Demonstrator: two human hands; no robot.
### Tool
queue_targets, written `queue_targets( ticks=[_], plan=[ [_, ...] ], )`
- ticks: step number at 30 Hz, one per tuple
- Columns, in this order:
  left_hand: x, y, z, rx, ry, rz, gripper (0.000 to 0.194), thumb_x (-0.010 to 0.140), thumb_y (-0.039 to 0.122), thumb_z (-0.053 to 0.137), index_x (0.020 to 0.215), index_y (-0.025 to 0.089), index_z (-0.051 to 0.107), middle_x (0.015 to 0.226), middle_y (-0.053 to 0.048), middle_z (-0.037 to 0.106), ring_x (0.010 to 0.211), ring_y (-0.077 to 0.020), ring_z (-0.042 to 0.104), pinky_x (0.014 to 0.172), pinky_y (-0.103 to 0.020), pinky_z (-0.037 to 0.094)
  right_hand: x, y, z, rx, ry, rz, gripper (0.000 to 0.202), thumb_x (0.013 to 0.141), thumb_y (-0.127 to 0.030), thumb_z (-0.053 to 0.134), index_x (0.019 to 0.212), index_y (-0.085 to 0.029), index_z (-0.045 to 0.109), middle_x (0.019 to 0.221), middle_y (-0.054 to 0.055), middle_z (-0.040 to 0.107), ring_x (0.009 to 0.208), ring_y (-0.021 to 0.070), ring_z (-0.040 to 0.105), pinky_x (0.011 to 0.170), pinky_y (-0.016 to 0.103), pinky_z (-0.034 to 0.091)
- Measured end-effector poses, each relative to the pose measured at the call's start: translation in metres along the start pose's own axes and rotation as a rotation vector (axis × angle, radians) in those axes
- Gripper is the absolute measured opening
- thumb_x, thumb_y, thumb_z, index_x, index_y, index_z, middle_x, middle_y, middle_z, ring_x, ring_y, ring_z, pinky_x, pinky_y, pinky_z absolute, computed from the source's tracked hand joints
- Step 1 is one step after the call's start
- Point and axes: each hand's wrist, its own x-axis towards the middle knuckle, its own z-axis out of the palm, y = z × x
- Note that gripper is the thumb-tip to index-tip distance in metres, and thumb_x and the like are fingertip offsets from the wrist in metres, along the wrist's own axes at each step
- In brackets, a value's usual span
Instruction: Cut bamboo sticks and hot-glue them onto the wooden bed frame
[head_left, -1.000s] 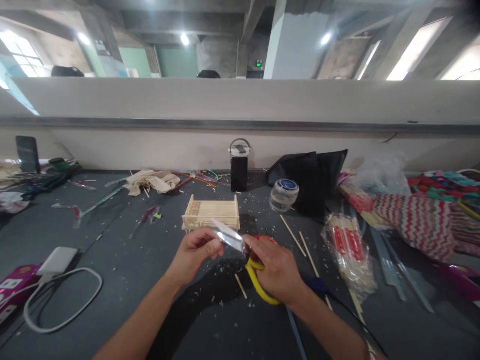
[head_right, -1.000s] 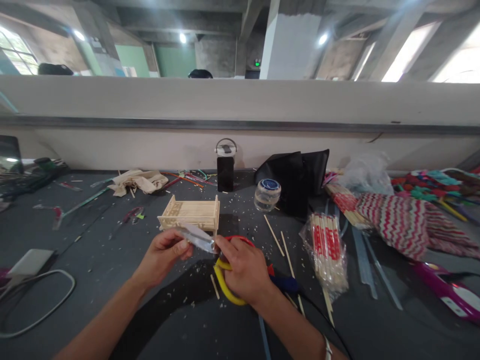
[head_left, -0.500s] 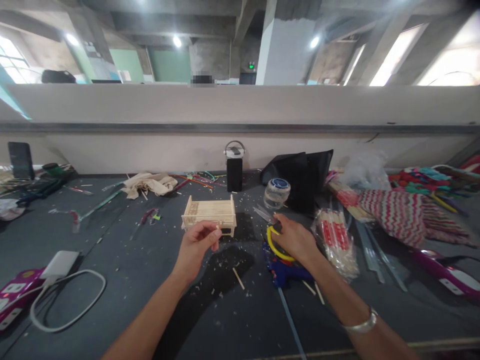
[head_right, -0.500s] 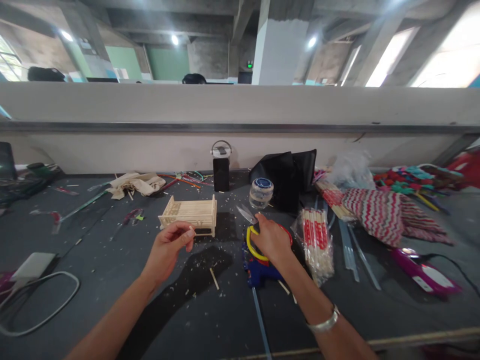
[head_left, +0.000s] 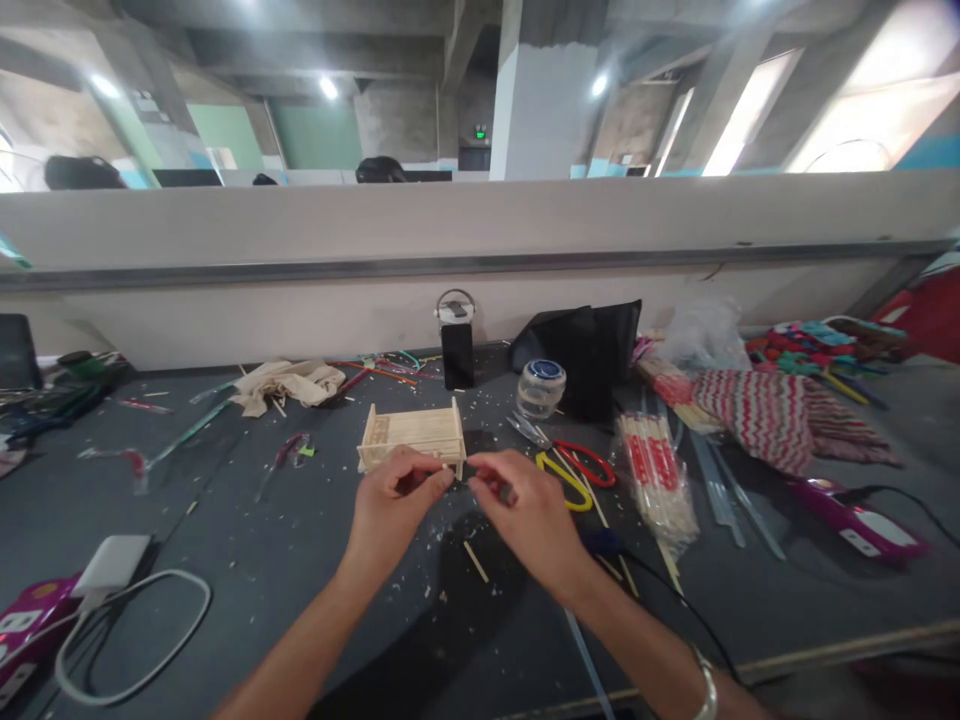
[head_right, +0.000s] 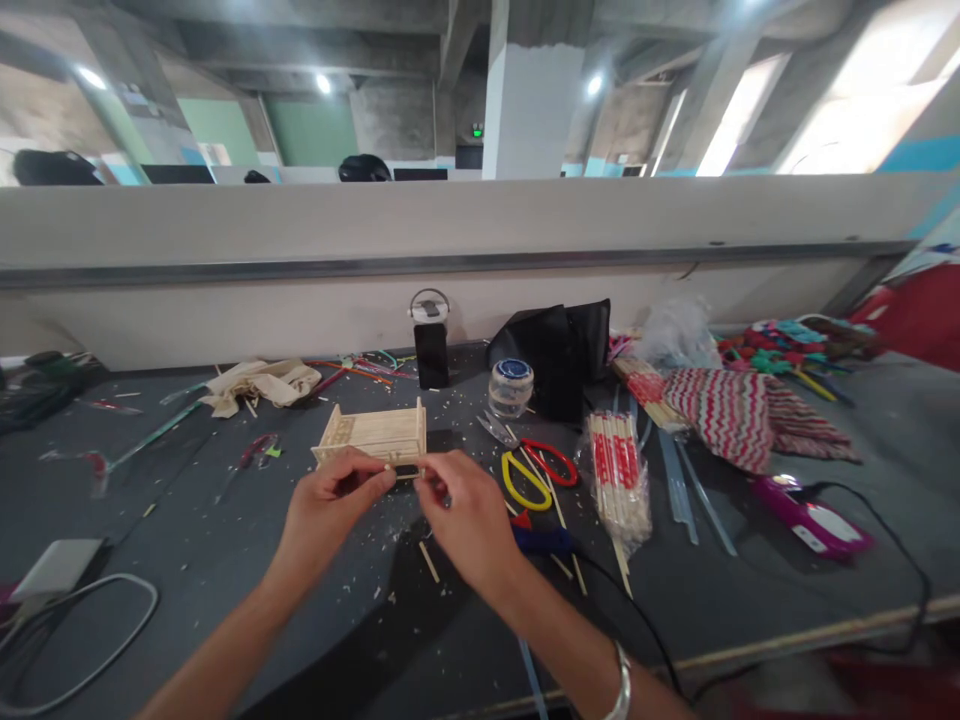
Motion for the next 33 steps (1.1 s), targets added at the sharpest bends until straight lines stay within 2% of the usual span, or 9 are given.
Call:
queue_targets(
  ticks=[4,9,12,17,20,25,29,33],
  plan=[
    [-0.016,-0.001,0.010,-0.234,-0.004,-0.219,0.012,0.071,0.028,0.071,0.075,0.017,0.071,0.072,-0.001,0.068,0.069,-0.0153,0.058,0.064,-0.024,0.045,-0.009,-0.012,0.015,0.113,-0.011,0.021,0.016,0.080,-0.012,0.057,0.090,-0.021,0.064,0.080,0.000,0.066,0.067,0.0124,0.060,0.064,0.023,0.048],
    [-0.025,-0.009,0.017,-0.303,0.019,-0.293,0.013,0.072,0.028,0.071,0.076,0.017,0.071,0.073,-0.002,0.071,0.068,-0.0160,0.062,0.064,-0.025,0.047,-0.008,-0.003,0.025,0.160,-0.080,0.093,0.019,0.076,-0.009,0.054,0.086,-0.021,0.064,0.078,-0.001,0.069,0.068,0.0130,0.063,0.065,0.024,0.050],
    [-0.022,-0.015,0.018,-0.250,0.005,-0.256,0.013,0.073,0.028,0.070,0.078,0.017,0.072,0.075,-0.003,0.071,0.070,-0.0173,0.063,0.065,-0.026,0.048,-0.004,0.000,0.028,0.188,-0.113,0.108,0.026,0.074,-0.008,0.052,0.094,-0.021,0.064,0.083,0.000,0.070,0.071,0.0136,0.065,0.069,0.025,0.051],
    [-0.013,-0.026,0.018,-0.038,0.022,-0.095,0.012,0.078,0.028,0.066,0.084,0.021,0.073,0.082,-0.003,0.072,0.075,-0.0180,0.064,0.068,-0.026,0.048,-0.001,0.008,0.030,0.175,-0.142,0.161,0.029,0.074,-0.010,0.054,0.100,-0.020,0.063,0.086,0.001,0.071,0.066,0.0130,0.064,0.067,0.026,0.052],
    [-0.009,-0.033,0.020,0.028,0.082,-0.048,0.011,0.079,0.027,0.066,0.084,0.022,0.074,0.083,-0.003,0.073,0.076,-0.0187,0.064,0.069,-0.027,0.048,0.003,0.016,0.028,0.084,-0.111,0.167,0.026,0.076,-0.012,0.055,0.100,-0.019,0.063,0.083,0.001,0.070,0.065,0.0134,0.063,0.069,0.028,0.051],
    [0.000,-0.042,0.027,0.004,0.205,-0.081,0.012,0.076,0.027,0.069,0.084,0.021,0.075,0.082,-0.004,0.075,0.074,-0.0198,0.066,0.070,-0.030,0.051,0.023,0.028,0.019,0.018,-0.092,0.129,0.024,0.077,-0.013,0.056,0.098,-0.021,0.064,0.078,-0.001,0.064,0.064,0.0121,0.058,0.065,0.025,0.047],
    [0.004,-0.047,0.034,-0.005,0.230,-0.096,0.014,0.075,0.026,0.069,0.086,0.021,0.075,0.084,-0.004,0.075,0.077,-0.0208,0.068,0.072,-0.031,0.053,0.043,0.035,0.014,-0.003,-0.169,0.059,0.033,0.073,-0.013,0.060,0.104,-0.021,0.063,0.074,-0.003,0.055,0.061,0.0105,0.050,0.062,0.023,0.043],
    [0.007,-0.052,0.038,0.046,0.224,-0.073,0.014,0.078,0.026,0.067,0.088,0.021,0.075,0.087,-0.004,0.076,0.081,-0.0214,0.068,0.075,-0.033,0.052,0.057,0.043,0.016,0.023,-0.317,0.016,0.042,0.071,-0.016,0.065,0.112,-0.022,0.062,0.070,-0.006,0.049,0.058,0.0095,0.045,0.058,0.021,0.038]
  ],
)
